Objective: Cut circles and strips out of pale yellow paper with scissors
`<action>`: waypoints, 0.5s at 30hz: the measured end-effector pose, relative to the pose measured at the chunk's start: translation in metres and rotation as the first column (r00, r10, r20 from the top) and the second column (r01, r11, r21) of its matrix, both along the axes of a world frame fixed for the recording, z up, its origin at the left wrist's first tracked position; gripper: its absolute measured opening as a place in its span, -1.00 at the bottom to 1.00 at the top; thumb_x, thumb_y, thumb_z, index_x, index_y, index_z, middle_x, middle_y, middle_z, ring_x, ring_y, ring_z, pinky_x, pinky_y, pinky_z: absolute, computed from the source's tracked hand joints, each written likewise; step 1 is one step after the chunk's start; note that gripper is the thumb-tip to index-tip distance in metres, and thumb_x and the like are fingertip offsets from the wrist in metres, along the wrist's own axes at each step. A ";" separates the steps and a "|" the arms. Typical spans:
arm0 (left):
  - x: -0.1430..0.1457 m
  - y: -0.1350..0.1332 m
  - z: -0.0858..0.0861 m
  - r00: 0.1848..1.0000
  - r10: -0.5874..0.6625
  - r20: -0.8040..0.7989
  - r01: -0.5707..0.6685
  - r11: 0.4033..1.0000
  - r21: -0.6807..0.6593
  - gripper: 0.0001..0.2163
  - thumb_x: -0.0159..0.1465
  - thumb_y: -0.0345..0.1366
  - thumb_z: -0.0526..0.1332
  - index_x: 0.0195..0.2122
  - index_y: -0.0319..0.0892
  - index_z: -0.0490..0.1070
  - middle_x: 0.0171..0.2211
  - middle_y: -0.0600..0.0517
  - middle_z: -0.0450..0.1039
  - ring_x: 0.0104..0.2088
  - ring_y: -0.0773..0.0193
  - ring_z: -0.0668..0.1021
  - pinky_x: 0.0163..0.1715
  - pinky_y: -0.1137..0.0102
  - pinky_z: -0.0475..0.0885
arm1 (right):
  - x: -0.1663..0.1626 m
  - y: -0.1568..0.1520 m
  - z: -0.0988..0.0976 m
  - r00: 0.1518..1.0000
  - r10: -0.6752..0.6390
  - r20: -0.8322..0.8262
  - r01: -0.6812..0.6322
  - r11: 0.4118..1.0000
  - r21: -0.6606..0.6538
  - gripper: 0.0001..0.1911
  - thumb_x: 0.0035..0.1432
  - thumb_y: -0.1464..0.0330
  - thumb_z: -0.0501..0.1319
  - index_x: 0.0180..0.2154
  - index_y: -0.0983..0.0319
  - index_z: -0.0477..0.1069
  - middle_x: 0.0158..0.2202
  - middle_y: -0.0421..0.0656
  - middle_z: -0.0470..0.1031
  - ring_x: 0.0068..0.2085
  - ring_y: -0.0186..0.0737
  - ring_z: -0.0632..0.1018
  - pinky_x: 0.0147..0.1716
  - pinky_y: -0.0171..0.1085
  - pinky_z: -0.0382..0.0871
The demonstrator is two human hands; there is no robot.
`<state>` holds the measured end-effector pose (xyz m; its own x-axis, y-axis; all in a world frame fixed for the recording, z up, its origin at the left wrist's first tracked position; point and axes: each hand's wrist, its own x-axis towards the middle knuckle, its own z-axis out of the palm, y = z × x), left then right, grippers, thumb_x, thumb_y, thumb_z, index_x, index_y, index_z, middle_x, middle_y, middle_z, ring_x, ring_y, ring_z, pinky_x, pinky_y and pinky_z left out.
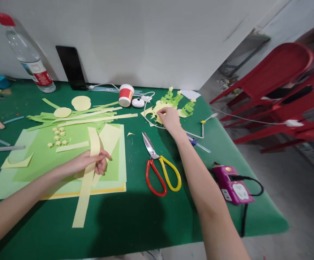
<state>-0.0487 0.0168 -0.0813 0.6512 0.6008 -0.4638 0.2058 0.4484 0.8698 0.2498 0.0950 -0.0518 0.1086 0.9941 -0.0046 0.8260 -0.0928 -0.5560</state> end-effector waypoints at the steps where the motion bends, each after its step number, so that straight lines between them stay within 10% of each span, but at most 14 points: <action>1: 0.000 0.000 0.001 1.000 -0.006 -0.007 0.006 1.000 0.003 -0.82 0.30 -0.30 0.01 -0.22 -0.29 0.31 -0.50 0.05 0.40 -0.50 0.38 0.50 -0.47 0.46 0.39 | 0.001 0.003 0.000 0.999 -0.019 -0.047 0.019 1.000 0.007 -0.69 0.21 0.31 0.12 -0.02 0.25 0.30 -0.01 -0.06 0.37 -0.10 -0.14 0.47 -0.16 -0.06 0.40; 6: 0.002 -0.005 0.017 0.998 -0.067 -0.013 0.067 0.997 0.030 -0.72 0.33 -0.19 -0.05 -0.22 -0.26 0.35 -0.55 0.09 0.38 -0.62 0.43 0.42 -0.55 0.48 0.33 | -0.039 -0.024 0.006 0.907 0.151 -0.392 -0.210 0.971 -0.111 -0.72 0.21 0.24 0.10 -0.13 0.29 0.37 -0.15 -0.10 0.45 -0.21 -0.22 0.50 -0.24 -0.14 0.42; 10: 0.003 -0.015 0.042 0.992 -0.125 -0.025 0.126 0.990 0.066 -0.66 0.33 -0.15 -0.07 -0.31 -0.24 0.39 -0.60 0.09 0.39 -0.61 0.41 0.43 -0.40 0.44 0.36 | -0.088 -0.056 0.009 0.649 0.286 -0.705 -0.561 0.806 -0.189 -0.54 0.12 0.05 0.09 -0.30 0.31 0.51 -0.30 -0.06 0.54 -0.39 -0.33 0.47 -0.47 -0.32 0.35; 15: 0.003 -0.026 0.054 0.954 -0.299 -0.014 0.299 0.954 0.009 -0.64 0.34 -0.15 -0.11 -0.30 -0.22 0.42 -0.55 0.04 0.45 -0.49 0.31 0.51 -0.37 0.42 0.39 | -0.111 -0.067 0.010 0.459 0.195 -0.867 -0.545 0.832 -0.102 -0.69 0.00 0.17 0.25 -0.34 0.30 0.45 -0.48 -0.21 0.43 -0.56 -0.46 0.33 -0.58 -0.38 0.19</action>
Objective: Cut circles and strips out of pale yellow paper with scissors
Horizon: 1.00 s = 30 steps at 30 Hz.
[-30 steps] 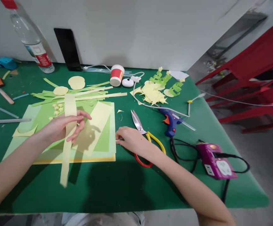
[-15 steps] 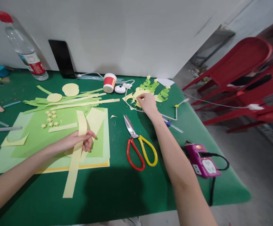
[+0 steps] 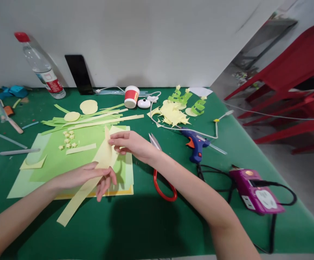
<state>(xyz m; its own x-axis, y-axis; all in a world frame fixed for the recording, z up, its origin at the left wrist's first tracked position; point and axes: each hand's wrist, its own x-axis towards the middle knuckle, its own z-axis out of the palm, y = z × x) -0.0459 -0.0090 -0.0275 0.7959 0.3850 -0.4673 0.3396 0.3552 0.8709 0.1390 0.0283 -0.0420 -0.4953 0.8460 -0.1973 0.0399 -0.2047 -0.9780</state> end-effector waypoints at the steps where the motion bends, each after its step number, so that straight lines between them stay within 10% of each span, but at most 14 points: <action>1: -0.001 -0.001 0.000 1.000 -0.014 -0.001 0.014 1.000 0.024 -0.65 0.33 -0.15 -0.09 -0.29 -0.21 0.43 -0.46 0.01 0.49 -0.39 0.28 0.54 -0.28 0.40 0.40 | 0.000 -0.001 0.002 0.999 -0.029 -0.033 0.029 1.000 0.008 -0.73 -0.03 0.20 0.28 -0.40 0.29 0.44 -0.55 -0.27 0.37 -0.59 -0.48 0.29 -0.59 -0.38 0.17; 5: -0.002 0.002 -0.001 0.949 0.296 0.107 -0.315 0.898 0.306 -0.70 0.30 -0.10 -0.01 -0.08 -0.08 0.39 0.07 0.03 0.34 0.12 0.20 0.31 0.14 0.33 0.14 | 0.005 -0.011 0.019 0.988 -0.099 -0.119 0.108 0.991 0.073 -0.82 -0.08 0.29 0.33 -0.50 0.27 0.42 -0.59 -0.30 0.34 -0.59 -0.47 0.31 -0.56 -0.38 0.21; 8: 0.000 0.010 0.009 0.749 0.556 0.359 -0.661 0.660 0.357 -0.67 0.36 -0.16 -0.13 0.02 -0.06 0.30 0.01 0.04 0.40 0.11 0.24 0.33 0.18 0.25 0.09 | 0.004 -0.022 0.033 0.984 -0.115 -0.139 0.130 0.986 0.104 -0.86 -0.07 0.31 0.33 -0.47 0.25 0.46 -0.57 -0.26 0.41 -0.54 -0.40 0.39 -0.55 -0.36 0.27; 11: 0.007 0.015 0.025 0.684 0.531 0.500 -0.725 0.572 0.384 -0.71 0.28 -0.37 0.04 0.02 -0.03 0.28 -0.01 0.06 0.42 0.07 0.24 0.39 0.15 0.24 0.19 | 0.003 -0.030 0.044 0.979 -0.131 -0.155 0.151 0.980 0.128 -0.89 -0.06 0.31 0.32 -0.49 0.22 0.47 -0.54 -0.24 0.44 -0.53 -0.37 0.43 -0.55 -0.35 0.32; 17: 0.013 0.013 0.037 0.838 0.374 0.399 -0.545 0.623 0.561 -0.80 0.26 -0.30 0.10 -0.19 0.00 0.50 0.00 0.07 0.42 0.05 0.15 0.41 0.06 0.24 0.31 | 0.006 -0.034 0.049 0.981 -0.095 -0.171 0.121 0.982 0.148 -0.96 -0.05 0.42 0.28 -0.51 0.20 0.49 -0.54 -0.21 0.48 -0.53 -0.34 0.46 -0.52 -0.33 0.40; 30: 0.020 0.011 0.033 0.898 0.259 0.357 -0.435 0.647 0.626 -0.78 0.08 -0.14 0.29 -0.21 0.11 0.52 -0.04 0.08 0.43 0.01 0.13 0.42 -0.02 0.25 0.37 | 0.012 -0.035 0.040 0.984 -0.037 -0.174 0.050 0.996 0.071 -0.86 -0.09 0.50 0.21 -0.52 0.19 0.51 -0.54 -0.23 0.50 -0.49 -0.32 0.48 -0.49 -0.34 0.38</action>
<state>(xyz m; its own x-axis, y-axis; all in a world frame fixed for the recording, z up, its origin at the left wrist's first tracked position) -0.0260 0.0020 0.0059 0.5789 0.7903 0.2009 0.0905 -0.3071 0.9474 0.1509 -0.0072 -0.0017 -0.4791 0.8764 -0.0478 -0.1376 -0.1288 -0.9821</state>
